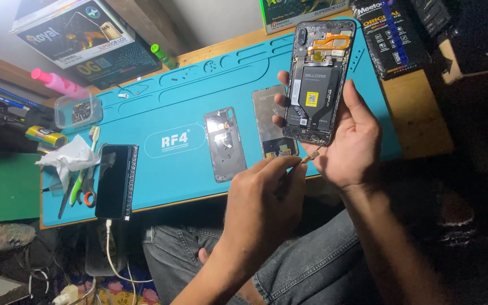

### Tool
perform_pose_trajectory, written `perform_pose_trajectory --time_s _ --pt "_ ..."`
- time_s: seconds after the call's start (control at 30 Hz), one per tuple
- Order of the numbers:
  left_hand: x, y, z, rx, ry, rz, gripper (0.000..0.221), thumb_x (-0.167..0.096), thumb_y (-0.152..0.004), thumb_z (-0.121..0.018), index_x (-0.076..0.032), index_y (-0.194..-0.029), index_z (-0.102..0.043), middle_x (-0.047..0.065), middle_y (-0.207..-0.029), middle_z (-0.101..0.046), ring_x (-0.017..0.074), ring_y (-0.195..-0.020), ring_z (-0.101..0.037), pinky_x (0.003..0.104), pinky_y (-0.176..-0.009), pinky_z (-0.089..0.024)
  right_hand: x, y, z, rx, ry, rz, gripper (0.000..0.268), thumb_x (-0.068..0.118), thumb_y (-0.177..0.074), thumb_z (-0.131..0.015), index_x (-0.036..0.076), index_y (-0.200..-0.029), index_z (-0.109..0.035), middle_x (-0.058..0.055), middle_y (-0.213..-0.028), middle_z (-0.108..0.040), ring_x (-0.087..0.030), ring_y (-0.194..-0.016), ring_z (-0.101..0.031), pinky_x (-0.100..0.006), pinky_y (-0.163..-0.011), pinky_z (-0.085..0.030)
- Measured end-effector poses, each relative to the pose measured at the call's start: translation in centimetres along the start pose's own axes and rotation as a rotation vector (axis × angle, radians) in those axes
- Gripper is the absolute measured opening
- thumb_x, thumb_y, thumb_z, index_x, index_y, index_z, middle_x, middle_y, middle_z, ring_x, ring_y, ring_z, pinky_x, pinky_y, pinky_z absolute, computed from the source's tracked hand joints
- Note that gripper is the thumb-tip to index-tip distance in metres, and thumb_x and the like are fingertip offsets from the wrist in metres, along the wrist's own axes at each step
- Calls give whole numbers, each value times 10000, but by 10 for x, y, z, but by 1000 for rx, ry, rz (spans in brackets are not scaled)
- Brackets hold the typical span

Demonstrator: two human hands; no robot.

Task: Cleaning adhesive residue from the frame of a disassembled smartphone using a precision metal tool.

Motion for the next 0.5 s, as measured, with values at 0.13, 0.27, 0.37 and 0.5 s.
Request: perform_pose_trajectory --time_s 0.13,0.27,0.37,0.5 --pt "-1 0 1 -6 9 -9 132 -157 -996 -667 -75 -989 -771 133 -819 -773 345 -660 -707 441 -587 -506 -2 -2 2 33 25 13 739 484 -1054 -408 7 -1615 -478 -263 -1572 -595 -385 -1309 -655 -525 -1071 -576" --pt "-12 -2 4 -20 -57 -83 118 -104 -1003 -668 -107 -890 -701 101 -700 -609 351 -549 -544 461 -487 -396 -1 -1 -2 37 107 49 740 477 -1052 -407 -24 -1591 -487 -266 -1570 -600 -360 -1281 -674 -499 -1071 -576" --pt "-15 0 -3 56 -157 -156 216 -74 -1055 -589 -80 -854 -509 126 -770 -486 429 -574 -451 528 -480 -366 -5 0 -2 41 206 118 714 456 -1059 -434 -17 -1592 -482 -260 -1549 -619 -318 -1262 -687 -412 -1053 -584" --pt "-9 -3 -14 147 -231 -122 258 -191 -1096 -557 -96 -856 -545 131 -778 -622 450 -585 -578 549 -468 -427 -6 1 -3 85 219 114 706 457 -1077 -401 -27 -1584 -480 -252 -1570 -599 -307 -1305 -649 -421 -1094 -550"
Point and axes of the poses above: each hand's wrist, its own y-axis away from the middle knuckle, its own z-axis out of the back of the hand, x = y × z, the point moved 8 cm from there along -y, towards the middle knuckle
